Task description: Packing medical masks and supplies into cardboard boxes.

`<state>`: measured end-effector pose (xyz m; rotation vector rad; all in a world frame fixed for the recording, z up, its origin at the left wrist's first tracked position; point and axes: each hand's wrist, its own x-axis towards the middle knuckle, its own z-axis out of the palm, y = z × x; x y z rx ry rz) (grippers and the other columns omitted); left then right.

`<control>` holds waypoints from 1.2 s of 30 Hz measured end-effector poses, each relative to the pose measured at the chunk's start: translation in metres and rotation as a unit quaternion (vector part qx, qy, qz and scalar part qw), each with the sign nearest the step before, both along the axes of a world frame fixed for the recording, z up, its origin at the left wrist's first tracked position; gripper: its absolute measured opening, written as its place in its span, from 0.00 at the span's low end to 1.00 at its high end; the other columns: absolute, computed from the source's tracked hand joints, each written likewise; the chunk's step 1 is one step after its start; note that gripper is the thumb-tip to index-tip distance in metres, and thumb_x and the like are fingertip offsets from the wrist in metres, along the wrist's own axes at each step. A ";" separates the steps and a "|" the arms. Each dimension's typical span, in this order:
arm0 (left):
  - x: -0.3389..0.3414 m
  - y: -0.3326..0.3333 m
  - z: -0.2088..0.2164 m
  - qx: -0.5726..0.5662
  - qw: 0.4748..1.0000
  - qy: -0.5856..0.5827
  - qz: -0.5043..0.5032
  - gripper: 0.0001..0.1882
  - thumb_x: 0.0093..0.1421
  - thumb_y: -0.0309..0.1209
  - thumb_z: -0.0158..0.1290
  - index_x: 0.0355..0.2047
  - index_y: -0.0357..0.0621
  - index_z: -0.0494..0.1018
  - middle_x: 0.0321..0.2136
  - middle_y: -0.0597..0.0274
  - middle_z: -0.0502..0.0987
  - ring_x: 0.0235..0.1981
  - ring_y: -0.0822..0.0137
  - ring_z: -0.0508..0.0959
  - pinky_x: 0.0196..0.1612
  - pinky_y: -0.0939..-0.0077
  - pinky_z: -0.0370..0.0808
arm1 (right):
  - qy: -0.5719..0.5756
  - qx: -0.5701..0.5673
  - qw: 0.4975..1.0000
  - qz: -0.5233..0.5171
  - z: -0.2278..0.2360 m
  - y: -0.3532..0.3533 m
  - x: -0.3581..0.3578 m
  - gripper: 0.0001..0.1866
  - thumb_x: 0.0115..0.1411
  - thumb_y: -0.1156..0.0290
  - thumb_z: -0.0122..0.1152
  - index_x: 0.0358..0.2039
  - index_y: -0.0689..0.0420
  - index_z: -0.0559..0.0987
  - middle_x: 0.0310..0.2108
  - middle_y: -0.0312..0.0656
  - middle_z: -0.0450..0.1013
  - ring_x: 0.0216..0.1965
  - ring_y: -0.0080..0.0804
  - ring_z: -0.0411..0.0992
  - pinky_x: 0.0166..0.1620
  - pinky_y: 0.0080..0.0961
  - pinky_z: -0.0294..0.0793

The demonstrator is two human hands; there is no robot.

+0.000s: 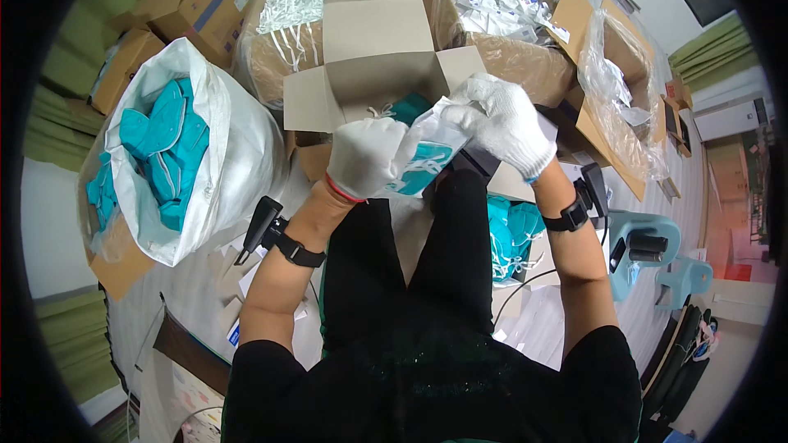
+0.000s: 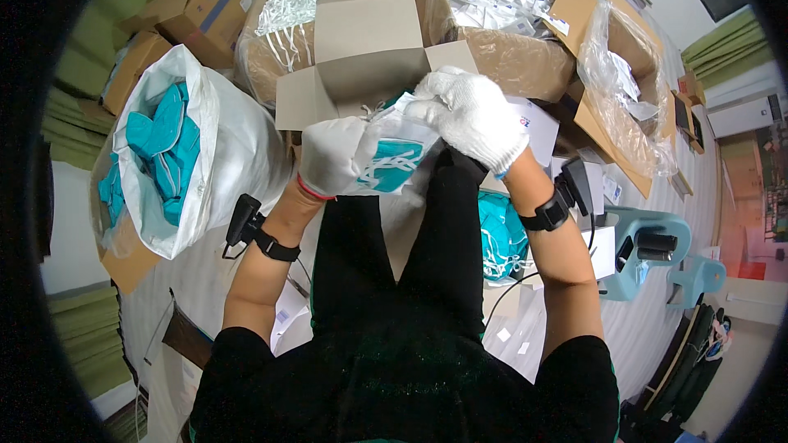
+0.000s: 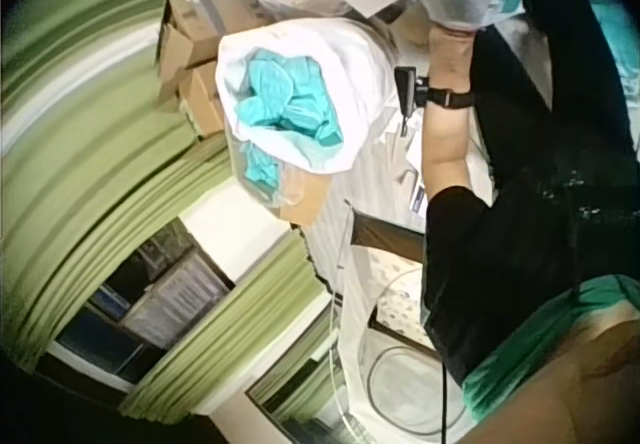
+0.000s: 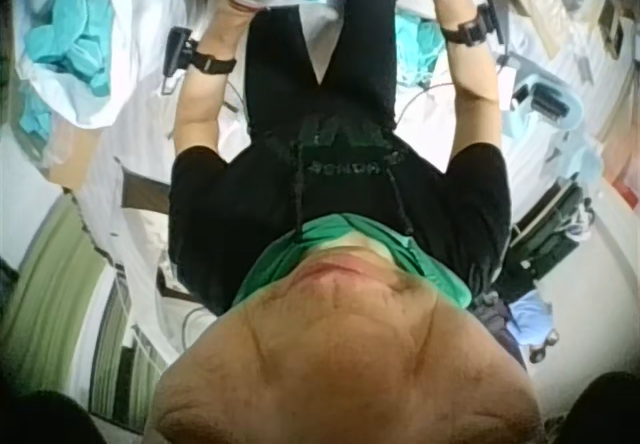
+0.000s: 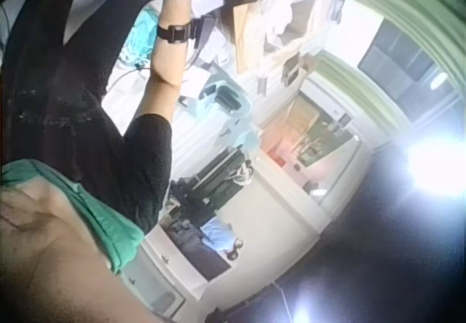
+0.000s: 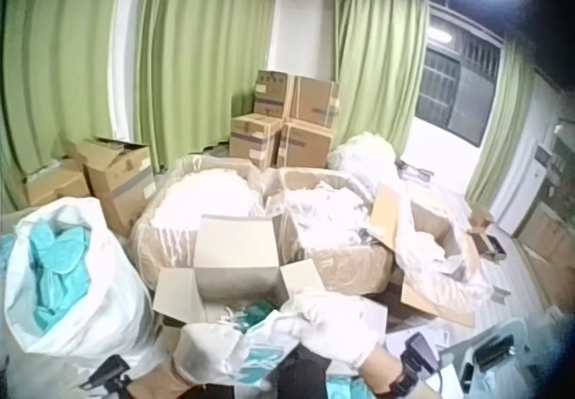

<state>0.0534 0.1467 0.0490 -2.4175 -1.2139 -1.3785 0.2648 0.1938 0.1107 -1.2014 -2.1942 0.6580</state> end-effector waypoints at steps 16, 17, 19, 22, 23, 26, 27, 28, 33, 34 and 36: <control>0.016 0.011 0.009 0.081 0.995 0.056 0.026 0.14 0.54 0.23 0.54 0.15 0.43 0.63 0.12 0.57 0.62 0.13 0.56 0.67 0.17 0.64 0.64 | 0.627 -0.303 0.712 -0.090 -0.079 0.009 -0.039 0.06 0.60 0.73 0.56 0.30 0.61 0.77 0.24 0.36 0.72 0.23 0.20 0.67 0.26 0.16 0.65; 0.013 0.010 0.016 0.095 0.992 0.063 0.048 0.13 0.54 0.22 0.54 0.16 0.42 0.64 0.12 0.57 0.62 0.13 0.55 0.67 0.17 0.64 0.63 | 0.634 -0.301 0.711 -0.047 -0.077 0.006 -0.034 0.06 0.60 0.72 0.57 0.32 0.61 0.77 0.24 0.35 0.72 0.22 0.19 0.66 0.25 0.15 0.64; 0.000 0.010 0.016 0.109 0.989 0.071 0.074 0.13 0.54 0.22 0.54 0.16 0.42 0.64 0.12 0.56 0.62 0.13 0.55 0.67 0.17 0.63 0.63 | 0.512 -0.277 0.808 -0.093 -0.052 -0.007 -0.024 0.08 0.59 0.72 0.57 0.36 0.62 0.77 0.23 0.34 0.71 0.21 0.16 0.65 0.24 0.13 0.64; -0.013 0.015 0.008 0.110 0.990 0.023 0.085 0.15 0.54 0.24 0.56 0.15 0.43 0.62 0.11 0.59 0.60 0.12 0.58 0.66 0.15 0.67 0.62 | 0.456 -0.269 0.841 -0.116 -0.047 -0.019 -0.013 0.11 0.60 0.69 0.56 0.39 0.63 0.77 0.25 0.34 0.71 0.20 0.16 0.64 0.22 0.12 0.64; -0.012 0.015 0.007 0.111 0.990 0.022 0.084 0.15 0.54 0.24 0.56 0.15 0.43 0.62 0.11 0.59 0.60 0.12 0.58 0.66 0.15 0.67 0.62 | 0.473 -0.249 0.831 -0.155 -0.054 -0.019 -0.012 0.14 0.61 0.67 0.57 0.43 0.63 0.76 0.26 0.34 0.71 0.19 0.15 0.62 0.22 0.12 0.63; -0.007 0.015 0.004 0.078 0.986 -0.086 0.120 0.15 0.57 0.23 0.54 0.15 0.40 0.64 0.12 0.55 0.64 0.12 0.55 0.68 0.16 0.64 0.63 | 0.469 -0.346 0.806 -0.104 -0.091 -0.029 0.001 0.25 0.62 0.58 0.57 0.54 0.61 0.69 0.32 0.36 0.73 0.21 0.16 0.64 0.23 0.13 0.67; -0.002 0.016 0.004 0.062 0.978 -0.149 0.130 0.15 0.58 0.23 0.52 0.15 0.39 0.65 0.13 0.53 0.66 0.13 0.53 0.69 0.16 0.63 0.63 | 0.465 -0.398 0.790 -0.037 -0.107 -0.033 0.003 0.28 0.63 0.56 0.57 0.56 0.61 0.68 0.36 0.38 0.74 0.25 0.18 0.68 0.26 0.16 0.71; 0.004 0.016 0.005 0.048 0.966 -0.213 0.140 0.15 0.60 0.23 0.51 0.16 0.37 0.66 0.13 0.51 0.68 0.13 0.52 0.71 0.17 0.62 0.64 | 0.547 -0.476 0.681 0.101 -0.126 -0.036 0.004 0.28 0.64 0.55 0.55 0.59 0.60 0.67 0.39 0.37 0.74 0.27 0.18 0.69 0.26 0.16 0.70; 0.021 0.013 0.000 0.028 0.936 -0.292 0.194 0.17 0.63 0.26 0.48 0.17 0.35 0.68 0.13 0.48 0.68 0.13 0.53 0.70 0.17 0.64 0.62 | 0.726 -0.497 0.471 0.073 -0.134 -0.037 -0.035 0.22 0.64 0.52 0.53 0.50 0.54 0.69 0.32 0.36 0.72 0.12 0.16 0.55 0.18 0.15 0.59; 0.022 0.014 -0.007 0.002 0.919 -0.335 0.206 0.17 0.64 0.27 0.48 0.17 0.35 0.68 0.12 0.48 0.66 0.11 0.56 0.68 0.16 0.65 0.61 | 0.749 -0.496 0.438 0.033 -0.137 -0.034 -0.038 0.21 0.65 0.54 0.52 0.50 0.55 0.69 0.33 0.38 0.72 0.11 0.16 0.55 0.18 0.15 0.60; 0.014 0.011 -0.022 -0.066 0.885 -0.396 0.235 0.17 0.65 0.29 0.47 0.19 0.35 0.68 0.12 0.48 0.63 0.11 0.66 0.65 0.17 0.68 0.60 | 0.727 -0.505 0.466 0.024 -0.112 -0.037 -0.047 0.19 0.66 0.56 0.52 0.51 0.55 0.68 0.32 0.38 0.72 0.11 0.16 0.55 0.18 0.15 0.60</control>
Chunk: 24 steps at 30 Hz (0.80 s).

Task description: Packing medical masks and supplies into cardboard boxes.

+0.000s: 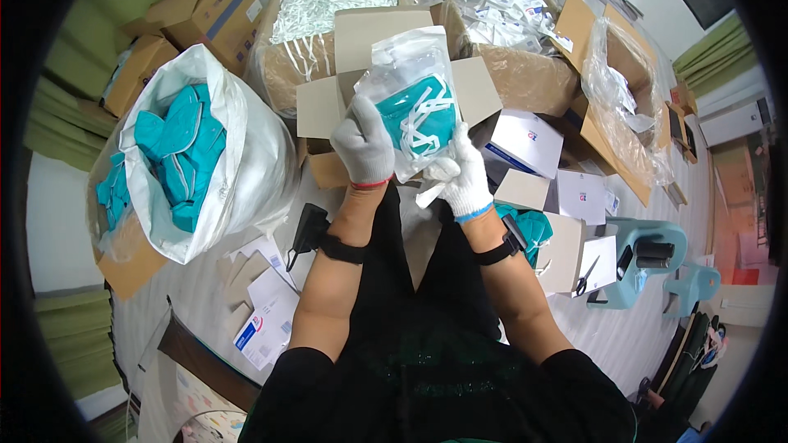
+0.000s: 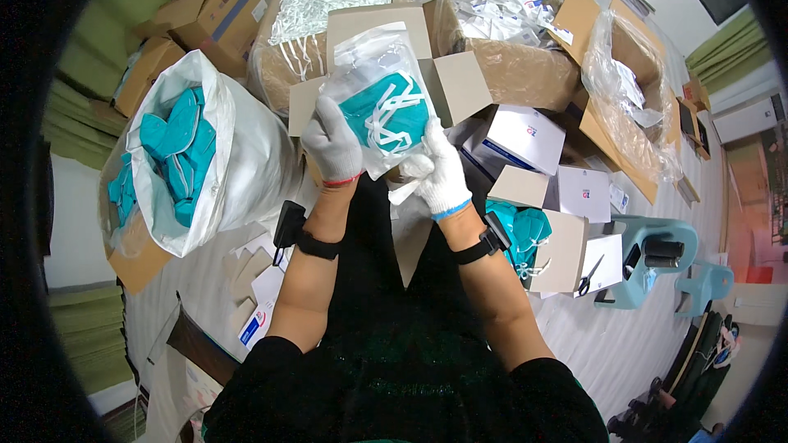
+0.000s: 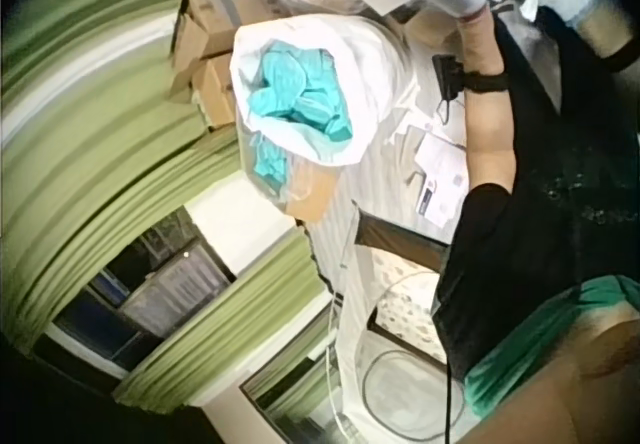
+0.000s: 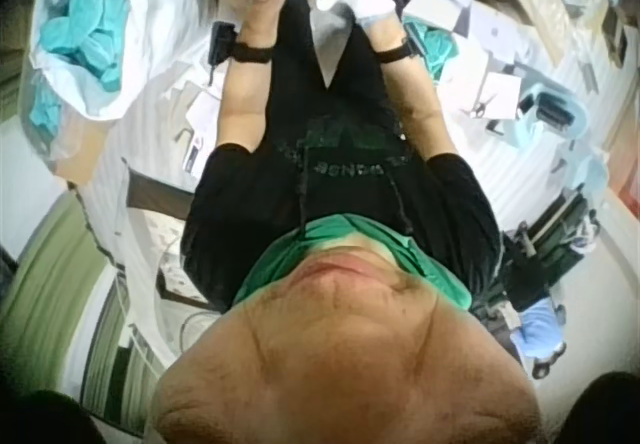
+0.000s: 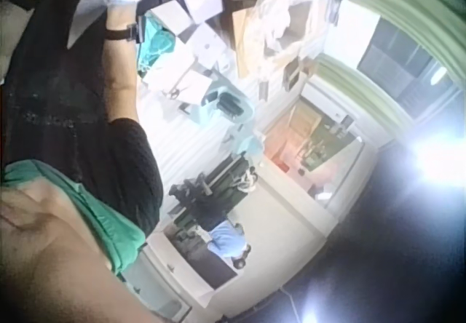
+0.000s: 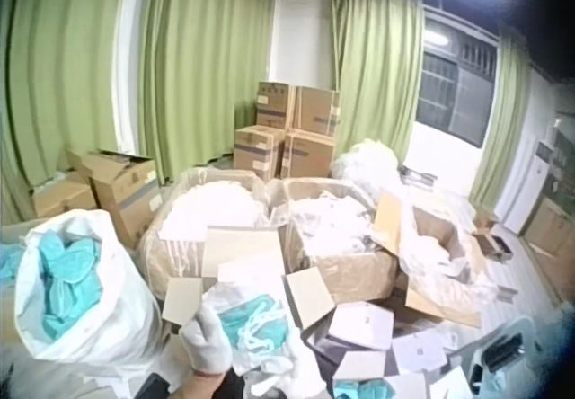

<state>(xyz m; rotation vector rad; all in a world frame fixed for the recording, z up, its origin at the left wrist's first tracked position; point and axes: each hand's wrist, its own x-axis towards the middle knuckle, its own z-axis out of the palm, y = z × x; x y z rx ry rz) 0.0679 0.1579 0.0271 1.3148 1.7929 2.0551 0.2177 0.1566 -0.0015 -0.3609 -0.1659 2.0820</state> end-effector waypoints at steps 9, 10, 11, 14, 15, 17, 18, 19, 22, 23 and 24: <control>-0.034 0.005 0.028 0.069 0.959 0.274 -0.029 0.09 0.50 0.26 0.61 0.34 0.47 0.79 0.33 0.63 0.75 0.33 0.60 0.75 0.39 0.68 0.72 | -0.256 0.150 0.946 -0.134 -0.013 0.008 0.028 0.11 0.62 0.63 0.59 0.34 0.55 0.70 0.18 0.30 0.62 0.13 0.17 0.57 0.17 0.15 0.57; -0.032 0.005 0.031 0.058 0.966 0.247 -0.050 0.11 0.47 0.25 0.61 0.33 0.49 0.79 0.32 0.63 0.76 0.35 0.59 0.75 0.42 0.64 0.71 | -0.257 0.151 0.945 -0.132 -0.013 0.009 0.030 0.11 0.62 0.63 0.59 0.34 0.55 0.70 0.18 0.30 0.62 0.13 0.17 0.57 0.17 0.15 0.57; -0.033 0.004 0.033 0.057 0.966 0.246 -0.048 0.11 0.47 0.25 0.61 0.33 0.49 0.79 0.32 0.63 0.76 0.35 0.59 0.75 0.42 0.64 0.71 | -0.276 0.143 0.940 -0.139 -0.013 0.010 0.031 0.10 0.62 0.63 0.59 0.33 0.55 0.70 0.17 0.30 0.61 0.13 0.18 0.57 0.17 0.15 0.57; -0.036 0.000 0.034 0.053 0.949 0.307 -0.047 0.12 0.46 0.26 0.62 0.34 0.50 0.79 0.33 0.65 0.76 0.36 0.60 0.76 0.41 0.66 0.71 | -0.287 0.143 0.938 -0.135 -0.011 0.008 0.031 0.09 0.62 0.64 0.58 0.31 0.54 0.70 0.16 0.31 0.61 0.13 0.19 0.57 0.17 0.16 0.57; -0.037 0.000 0.031 0.047 0.946 0.317 -0.053 0.13 0.46 0.25 0.62 0.35 0.47 0.79 0.33 0.63 0.76 0.36 0.60 0.76 0.42 0.67 0.71 | -0.279 0.150 0.940 -0.127 -0.010 0.007 0.030 0.09 0.63 0.64 0.57 0.30 0.54 0.70 0.15 0.31 0.61 0.13 0.19 0.57 0.17 0.16 0.56; -0.037 0.000 0.030 0.041 0.943 0.325 -0.061 0.14 0.46 0.23 0.63 0.36 0.44 0.78 0.33 0.60 0.77 0.37 0.59 0.76 0.43 0.68 0.71 | -0.291 0.139 0.937 -0.131 -0.008 0.006 0.029 0.09 0.63 0.65 0.57 0.29 0.54 0.70 0.15 0.31 0.61 0.13 0.19 0.57 0.17 0.16 0.56; -0.036 -0.001 0.030 0.039 0.942 0.328 -0.051 0.14 0.46 0.24 0.62 0.36 0.45 0.78 0.33 0.60 0.77 0.37 0.59 0.76 0.42 0.68 0.71 | -0.302 0.128 0.935 -0.136 -0.008 0.006 0.029 0.09 0.63 0.65 0.57 0.28 0.53 0.70 0.15 0.31 0.61 0.13 0.19 0.57 0.17 0.16 0.56; -0.035 -0.002 0.031 0.037 0.942 0.332 -0.040 0.14 0.47 0.24 0.62 0.36 0.45 0.78 0.32 0.60 0.77 0.36 0.59 0.77 0.42 0.67 0.71 | -0.302 0.129 0.935 -0.136 -0.008 0.006 0.029 0.09 0.63 0.65 0.57 0.28 0.53 0.70 0.15 0.31 0.61 0.13 0.19 0.57 0.17 0.16 0.56; -0.033 -0.006 0.032 0.046 0.944 0.326 -0.029 0.14 0.47 0.24 0.62 0.36 0.46 0.79 0.32 0.61 0.77 0.35 0.59 0.77 0.42 0.67 0.71 | -0.307 0.135 0.932 -0.136 -0.009 0.006 0.029 0.09 0.63 0.66 0.57 0.28 0.54 0.70 0.14 0.31 0.61 0.12 0.19 0.57 0.16 0.17 0.55; -0.032 -0.005 0.030 0.046 0.944 0.326 -0.028 0.14 0.47 0.24 0.62 0.36 0.46 0.79 0.32 0.61 0.77 0.35 0.59 0.77 0.42 0.67 0.71 | -0.333 0.138 0.922 -0.143 -0.009 0.006 0.029 0.10 0.64 0.65 0.55 0.26 0.54 0.70 0.13 0.31 0.59 0.11 0.19 0.55 0.16 0.18 0.54; -0.032 -0.004 0.025 0.045 0.948 0.312 -0.049 0.14 0.47 0.25 0.62 0.36 0.48 0.78 0.31 0.64 0.76 0.35 0.60 0.76 0.41 0.66 0.71 | -0.358 0.141 0.911 -0.150 -0.009 0.007 0.029 0.12 0.65 0.64 0.53 0.25 0.53 0.70 0.11 0.31 0.58 0.10 0.20 0.54 0.16 0.19 0.52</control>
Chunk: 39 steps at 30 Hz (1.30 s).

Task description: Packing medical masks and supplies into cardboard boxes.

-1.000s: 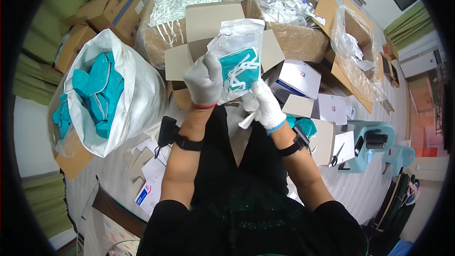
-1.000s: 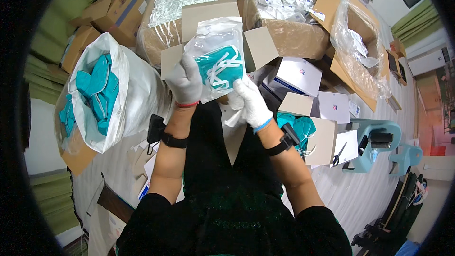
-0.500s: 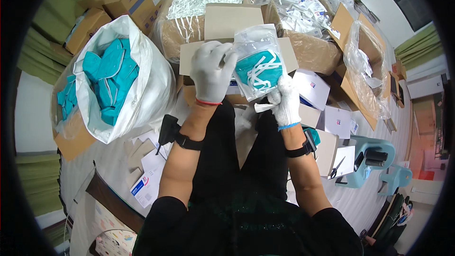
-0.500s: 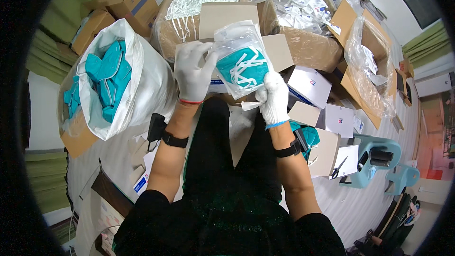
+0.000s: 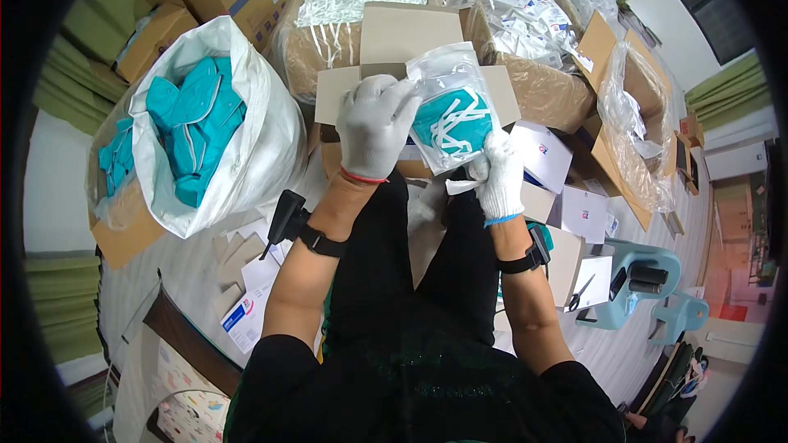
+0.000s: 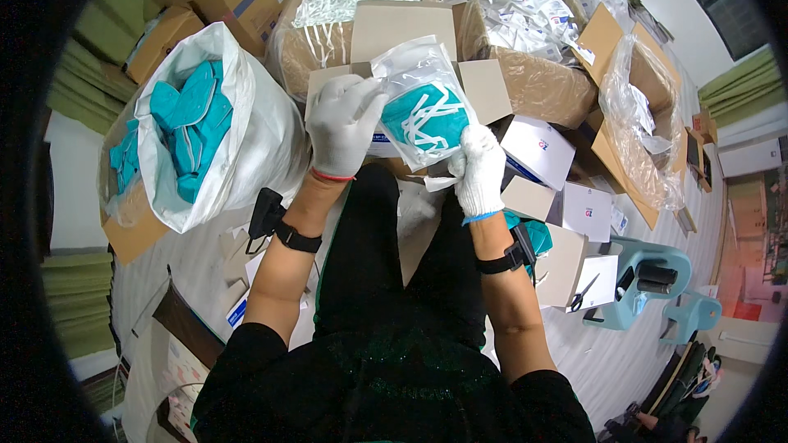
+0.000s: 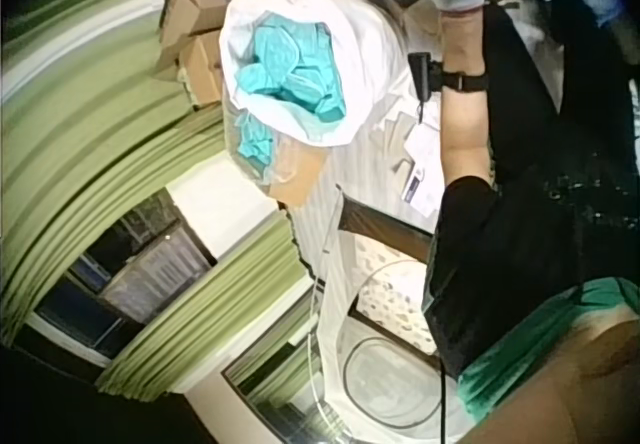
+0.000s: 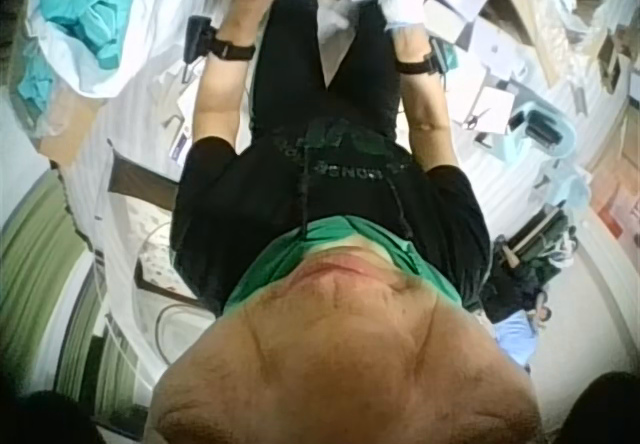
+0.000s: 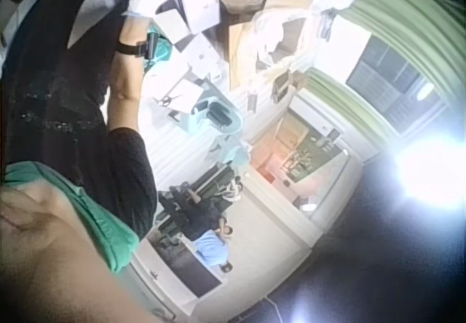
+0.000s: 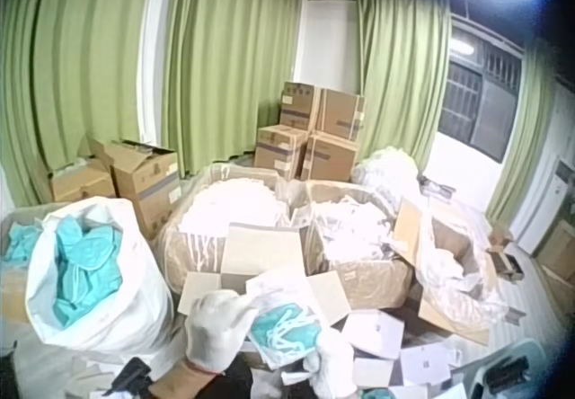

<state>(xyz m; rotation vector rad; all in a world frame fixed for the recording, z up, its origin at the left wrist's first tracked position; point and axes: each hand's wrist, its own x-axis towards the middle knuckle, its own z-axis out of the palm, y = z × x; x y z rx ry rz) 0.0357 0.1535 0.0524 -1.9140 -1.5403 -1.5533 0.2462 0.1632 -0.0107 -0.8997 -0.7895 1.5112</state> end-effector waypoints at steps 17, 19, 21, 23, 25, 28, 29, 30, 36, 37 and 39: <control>-0.023 0.005 -0.009 -0.248 0.945 -0.086 -0.195 0.14 0.61 0.36 0.51 0.25 0.41 0.79 0.25 0.54 0.78 0.29 0.58 0.77 0.34 0.67 0.72 | -0.114 -0.005 0.988 -0.107 0.009 0.000 0.006 0.04 0.60 0.71 0.59 0.30 0.56 0.77 0.17 0.28 0.66 0.13 0.15 0.58 0.15 0.16 0.54; -0.025 0.008 -0.014 -0.408 0.843 -0.161 -0.312 0.17 0.65 0.36 0.46 0.28 0.38 0.79 0.19 0.57 0.74 0.22 0.65 0.73 0.31 0.73 0.70 | -0.125 -0.010 0.986 -0.108 0.012 -0.001 0.004 0.04 0.60 0.70 0.59 0.29 0.56 0.77 0.18 0.28 0.67 0.13 0.15 0.58 0.16 0.16 0.54; -0.015 -0.003 -0.020 -0.437 0.807 -0.205 -0.342 0.17 0.66 0.36 0.45 0.29 0.37 0.78 0.19 0.58 0.74 0.21 0.68 0.72 0.31 0.74 0.70 | -0.131 -0.033 0.984 -0.118 0.020 -0.003 0.000 0.06 0.60 0.69 0.60 0.30 0.58 0.77 0.18 0.29 0.67 0.14 0.14 0.59 0.18 0.14 0.57; -0.010 -0.008 -0.024 -0.461 0.767 -0.247 -0.372 0.18 0.66 0.37 0.44 0.30 0.36 0.78 0.19 0.59 0.73 0.20 0.71 0.72 0.30 0.76 0.70 | -0.159 -0.031 0.981 -0.109 0.028 -0.005 -0.003 0.06 0.61 0.70 0.59 0.31 0.59 0.77 0.20 0.29 0.68 0.16 0.14 0.61 0.20 0.14 0.59; -0.007 -0.008 -0.032 -0.418 0.811 -0.083 -0.401 0.18 0.68 0.36 0.41 0.34 0.34 0.76 0.22 0.60 0.74 0.20 0.73 0.71 0.27 0.77 0.70 | -0.187 -0.031 0.977 -0.099 0.028 -0.004 -0.001 0.06 0.61 0.70 0.59 0.31 0.60 0.78 0.21 0.30 0.70 0.19 0.15 0.62 0.22 0.14 0.61; -0.008 -0.010 -0.024 -0.472 0.766 -0.176 -0.399 0.17 0.67 0.34 0.38 0.39 0.35 0.74 0.29 0.58 0.76 0.23 0.71 0.77 0.28 0.78 0.74 | -0.211 0.008 0.975 -0.073 0.030 0.003 0.007 0.06 0.62 0.72 0.57 0.32 0.61 0.78 0.25 0.30 0.72 0.25 0.15 0.65 0.30 0.15 0.65; -0.009 -0.011 -0.020 -0.529 0.694 -0.301 -0.384 0.16 0.67 0.33 0.38 0.40 0.36 0.74 0.30 0.57 0.77 0.25 0.70 0.79 0.28 0.79 0.76 | -0.212 0.007 0.975 -0.074 0.034 0.004 0.008 0.06 0.62 0.72 0.57 0.32 0.61 0.78 0.25 0.30 0.72 0.25 0.15 0.65 0.30 0.15 0.65; -0.012 -0.012 -0.020 -0.527 0.667 -0.347 -0.397 0.15 0.66 0.31 0.39 0.41 0.36 0.73 0.31 0.54 0.78 0.29 0.68 0.81 0.29 0.80 0.77 | -0.232 0.027 0.970 -0.070 0.037 0.005 0.008 0.06 0.62 0.71 0.57 0.31 0.60 0.79 0.23 0.29 0.70 0.23 0.14 0.63 0.26 0.14 0.62; -0.010 -0.013 -0.024 -0.529 0.687 -0.368 -0.337 0.13 0.60 0.27 0.50 0.43 0.32 0.73 0.31 0.54 0.78 0.23 0.68 0.80 0.21 0.82 0.74 | -0.272 0.051 0.959 -0.056 0.040 0.003 0.006 0.08 0.61 0.70 0.58 0.31 0.61 0.80 0.22 0.28 0.69 0.21 0.13 0.60 0.25 0.14 0.60; -0.009 -0.013 -0.024 -0.530 0.686 -0.367 -0.337 0.13 0.60 0.27 0.50 0.43 0.32 0.73 0.31 0.54 0.78 0.23 0.68 0.80 0.21 0.82 0.74 | -0.279 0.070 0.955 -0.074 0.038 0.002 0.007 0.07 0.61 0.71 0.58 0.32 0.62 0.79 0.25 0.31 0.72 0.25 0.15 0.64 0.30 0.15 0.63; -0.005 -0.012 -0.024 -0.524 0.738 -0.331 -0.265 0.13 0.56 0.29 0.56 0.40 0.32 0.75 0.28 0.56 0.78 0.19 0.70 0.79 0.18 0.83 0.71 | -0.285 0.088 0.950 -0.093 0.036 -0.001 0.008 0.07 0.61 0.72 0.57 0.33 0.63 0.79 0.27 0.34 0.74 0.29 0.17 0.67 0.35 0.16 0.67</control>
